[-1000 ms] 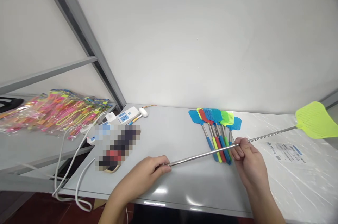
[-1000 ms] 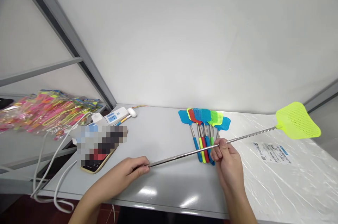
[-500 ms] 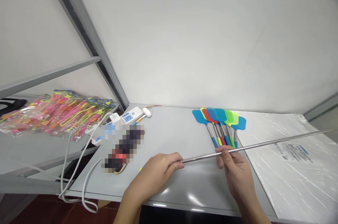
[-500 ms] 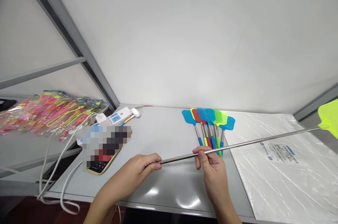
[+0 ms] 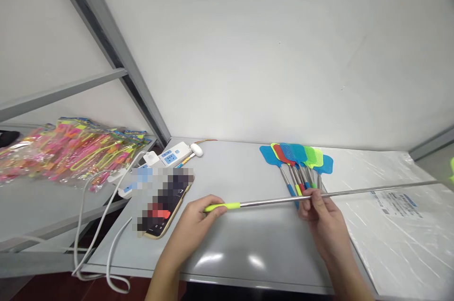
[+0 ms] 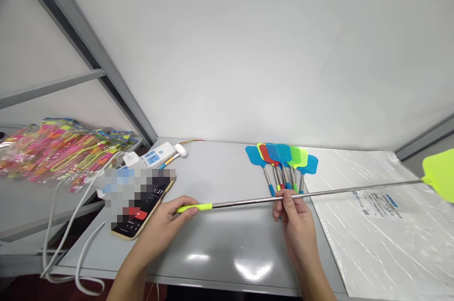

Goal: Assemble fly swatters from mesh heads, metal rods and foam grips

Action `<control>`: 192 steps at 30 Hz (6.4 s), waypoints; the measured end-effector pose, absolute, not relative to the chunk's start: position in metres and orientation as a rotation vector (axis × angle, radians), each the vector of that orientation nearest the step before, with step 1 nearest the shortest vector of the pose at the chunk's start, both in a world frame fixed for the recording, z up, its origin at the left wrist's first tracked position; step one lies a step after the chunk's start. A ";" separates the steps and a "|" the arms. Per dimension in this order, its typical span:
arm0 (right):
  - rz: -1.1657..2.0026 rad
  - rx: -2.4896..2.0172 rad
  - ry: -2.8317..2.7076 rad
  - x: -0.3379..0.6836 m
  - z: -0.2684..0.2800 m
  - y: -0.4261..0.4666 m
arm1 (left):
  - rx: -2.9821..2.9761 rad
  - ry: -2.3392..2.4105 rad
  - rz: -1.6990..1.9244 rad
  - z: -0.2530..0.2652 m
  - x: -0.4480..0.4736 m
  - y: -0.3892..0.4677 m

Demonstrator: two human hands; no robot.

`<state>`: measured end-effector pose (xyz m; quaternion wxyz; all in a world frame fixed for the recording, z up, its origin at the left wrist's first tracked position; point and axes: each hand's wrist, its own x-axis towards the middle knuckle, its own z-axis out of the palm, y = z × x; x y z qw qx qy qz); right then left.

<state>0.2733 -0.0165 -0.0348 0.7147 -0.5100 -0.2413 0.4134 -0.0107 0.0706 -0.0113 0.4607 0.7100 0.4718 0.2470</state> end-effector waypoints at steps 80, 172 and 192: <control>0.547 -0.950 -0.290 0.321 -0.032 -0.014 | 0.480 1.173 1.619 -0.030 -0.001 0.059; 0.232 -2.159 -1.176 0.353 -0.061 -0.014 | 2.433 0.957 0.547 -0.047 0.162 0.080; 0.823 -1.454 -1.400 0.251 -0.050 -0.027 | 2.367 1.486 0.150 -0.028 0.217 0.107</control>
